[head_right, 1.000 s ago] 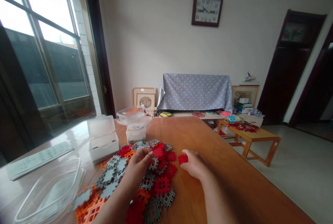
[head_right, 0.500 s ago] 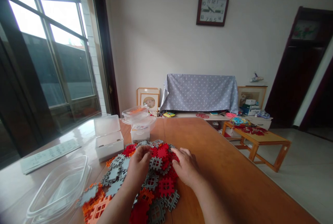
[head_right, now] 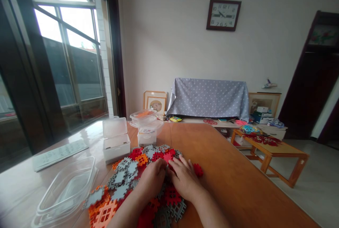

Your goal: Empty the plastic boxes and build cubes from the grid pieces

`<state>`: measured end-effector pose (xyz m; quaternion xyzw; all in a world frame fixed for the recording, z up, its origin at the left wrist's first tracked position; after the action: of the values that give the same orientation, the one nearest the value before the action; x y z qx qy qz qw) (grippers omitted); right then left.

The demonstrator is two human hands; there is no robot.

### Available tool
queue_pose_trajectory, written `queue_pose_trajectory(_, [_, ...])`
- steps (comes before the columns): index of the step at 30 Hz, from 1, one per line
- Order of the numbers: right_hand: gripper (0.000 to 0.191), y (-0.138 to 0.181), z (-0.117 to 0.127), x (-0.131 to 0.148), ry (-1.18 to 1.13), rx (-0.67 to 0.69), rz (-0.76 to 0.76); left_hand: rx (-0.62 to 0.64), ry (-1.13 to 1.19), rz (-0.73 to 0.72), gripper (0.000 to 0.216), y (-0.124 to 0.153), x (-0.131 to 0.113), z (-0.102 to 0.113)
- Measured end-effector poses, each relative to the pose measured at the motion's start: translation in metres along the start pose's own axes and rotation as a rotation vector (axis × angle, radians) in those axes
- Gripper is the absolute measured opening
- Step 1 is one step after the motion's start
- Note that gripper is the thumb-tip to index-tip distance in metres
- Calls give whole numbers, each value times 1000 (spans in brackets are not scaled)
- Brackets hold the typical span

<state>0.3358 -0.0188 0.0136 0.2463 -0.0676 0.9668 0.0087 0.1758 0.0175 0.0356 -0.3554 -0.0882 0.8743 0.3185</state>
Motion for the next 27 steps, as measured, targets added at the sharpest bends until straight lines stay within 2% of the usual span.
queue_pose_trajectory(4, [47,-1,-2,3,-219,-83,73,-6,7,-18,19,0,-1,1])
queue_pose_trajectory(8, [44,-2,-2,6,-403,-64,115,-19,72,-29,18,1,0,0])
queue_pose_trajectory(11, [45,-1,6,4,-509,-90,90,-91,171,-19,17,0,3,0])
queue_pose_trajectory(16, [46,10,26,5,-863,-51,15,-394,504,115,26,-5,8,8])
queue_pose_trajectory(18, [45,16,30,10,-1020,17,7,-405,715,189,31,-6,9,7])
queue_pose_trajectory(20, [45,20,30,14,-1131,89,-6,-363,910,243,36,-7,8,4])
queue_pose_trajectory(23, [44,21,30,14,-1095,103,-39,-318,1089,298,35,-5,4,2])
queue_pose_trajectory(25, [42,20,32,11,-925,-6,-8,-304,1139,315,32,-4,2,3])
queue_pose_trajectory(27, [47,19,36,11,-705,-148,67,-276,1156,317,31,-2,-2,4])
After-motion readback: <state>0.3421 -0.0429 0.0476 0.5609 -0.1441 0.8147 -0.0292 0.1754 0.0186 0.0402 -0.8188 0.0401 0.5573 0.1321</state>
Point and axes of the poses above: each hand's wrist, its own y-axis away from the middle knuckle, its own z-axis out of the back of the hand, x = y × z, the point moved 3 cm from there along -y, towards the middle knuckle, and after that the axes turned 7 degrees about -z, right-handed, at the moved point
